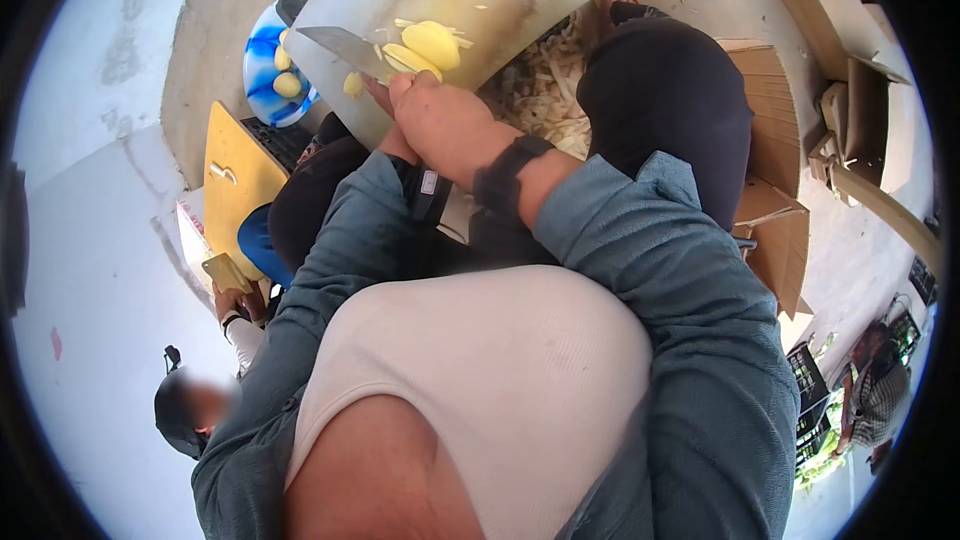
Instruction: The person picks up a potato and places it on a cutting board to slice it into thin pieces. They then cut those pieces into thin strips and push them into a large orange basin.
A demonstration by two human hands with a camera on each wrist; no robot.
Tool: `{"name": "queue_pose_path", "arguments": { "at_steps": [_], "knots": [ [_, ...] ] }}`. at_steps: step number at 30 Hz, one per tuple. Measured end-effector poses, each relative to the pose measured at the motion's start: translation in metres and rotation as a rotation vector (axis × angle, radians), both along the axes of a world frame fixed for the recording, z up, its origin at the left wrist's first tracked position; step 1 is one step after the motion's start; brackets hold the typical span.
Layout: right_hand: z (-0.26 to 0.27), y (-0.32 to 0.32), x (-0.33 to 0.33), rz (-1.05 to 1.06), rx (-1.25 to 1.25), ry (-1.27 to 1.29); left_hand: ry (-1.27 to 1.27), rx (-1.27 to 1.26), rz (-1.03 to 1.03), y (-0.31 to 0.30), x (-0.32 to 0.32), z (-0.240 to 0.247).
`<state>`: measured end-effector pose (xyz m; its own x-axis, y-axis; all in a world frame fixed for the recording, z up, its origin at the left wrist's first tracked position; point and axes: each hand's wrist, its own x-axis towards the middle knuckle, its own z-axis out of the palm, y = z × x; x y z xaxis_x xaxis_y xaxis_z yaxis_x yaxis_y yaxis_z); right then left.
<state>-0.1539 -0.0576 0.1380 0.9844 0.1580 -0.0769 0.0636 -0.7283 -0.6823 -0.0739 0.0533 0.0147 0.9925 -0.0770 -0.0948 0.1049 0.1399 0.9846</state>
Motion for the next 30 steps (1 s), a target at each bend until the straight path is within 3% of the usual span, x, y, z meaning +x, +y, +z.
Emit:
{"name": "queue_pose_path", "arguments": {
  "at_steps": [6, 9, 14, 15, 17, 26, 30],
  "knots": [
    [-0.008, 0.002, 0.005, -0.019, 0.034, 0.009, -0.116, 0.245, 0.126, 0.005, 0.006, -0.020],
    [-0.013, 0.003, 0.009, -0.020, 0.044, -0.045, -0.086, 0.228, 0.157, 0.012, 0.011, -0.036],
    [-0.025, 0.007, 0.017, -0.031, -0.060, -0.046, -0.042, 0.108, 0.219, 0.043, 0.040, -0.105],
    [-0.027, 0.007, 0.020, -0.032, -0.085, -0.022, -0.043, 0.108, 0.219, 0.031, 0.031, -0.083],
    [-0.040, 0.007, 0.025, -0.039, -0.062, -0.035, -0.085, 0.569, 0.373, -0.006, 0.005, -0.011],
    [-0.049, 0.003, 0.030, -0.014, -0.014, 0.004, -0.140, 0.550, 0.370, -0.006, 0.007, -0.006],
    [-0.015, -0.004, 0.011, 0.023, 0.005, -0.035, -0.090, 0.478, 0.348, -0.009, 0.006, 0.001]
  ]
}}
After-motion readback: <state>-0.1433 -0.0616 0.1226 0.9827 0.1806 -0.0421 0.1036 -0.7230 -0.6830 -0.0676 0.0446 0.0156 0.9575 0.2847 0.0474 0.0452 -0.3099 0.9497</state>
